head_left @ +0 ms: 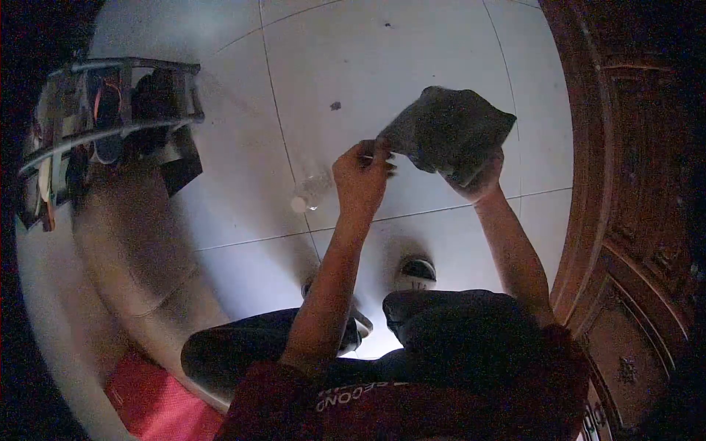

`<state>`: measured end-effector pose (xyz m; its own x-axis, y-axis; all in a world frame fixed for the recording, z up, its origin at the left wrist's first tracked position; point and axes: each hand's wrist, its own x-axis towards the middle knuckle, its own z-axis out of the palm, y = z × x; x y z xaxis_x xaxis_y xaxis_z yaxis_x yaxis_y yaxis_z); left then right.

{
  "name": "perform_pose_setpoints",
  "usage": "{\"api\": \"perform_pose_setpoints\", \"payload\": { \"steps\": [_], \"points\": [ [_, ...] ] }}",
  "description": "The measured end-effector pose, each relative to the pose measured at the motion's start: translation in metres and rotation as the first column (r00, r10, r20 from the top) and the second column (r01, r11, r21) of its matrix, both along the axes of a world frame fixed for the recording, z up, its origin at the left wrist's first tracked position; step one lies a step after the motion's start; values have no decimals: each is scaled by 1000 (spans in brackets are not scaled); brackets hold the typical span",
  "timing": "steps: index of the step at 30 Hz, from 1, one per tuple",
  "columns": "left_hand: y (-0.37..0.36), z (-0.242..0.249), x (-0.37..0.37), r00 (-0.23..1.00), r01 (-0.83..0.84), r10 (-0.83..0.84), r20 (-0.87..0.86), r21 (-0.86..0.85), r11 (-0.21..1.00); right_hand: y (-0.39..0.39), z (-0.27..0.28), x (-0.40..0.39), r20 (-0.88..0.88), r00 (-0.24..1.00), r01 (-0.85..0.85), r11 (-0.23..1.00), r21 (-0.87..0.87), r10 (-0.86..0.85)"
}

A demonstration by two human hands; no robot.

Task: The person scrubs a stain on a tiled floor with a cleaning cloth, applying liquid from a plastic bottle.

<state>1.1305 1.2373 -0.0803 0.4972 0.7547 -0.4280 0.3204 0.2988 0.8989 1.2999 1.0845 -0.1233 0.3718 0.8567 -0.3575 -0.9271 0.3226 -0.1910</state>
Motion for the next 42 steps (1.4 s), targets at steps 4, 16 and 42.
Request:
{"api": "perform_pose_setpoints", "payload": {
  "steps": [4,16,42],
  "points": [
    [4,6,-1,987,-78,135,91,-467,881,10,36,0,160,987,-74,962,264,32],
    [131,49,-81,989,-115,123,-76,105,988,52,-35,-1,-76,988,-129,986,107,138],
    [143,-136,-160,438,473,-79,-895,154,868,262,-69,-76,231,-839,298,772,-562,493]
  ]
}}
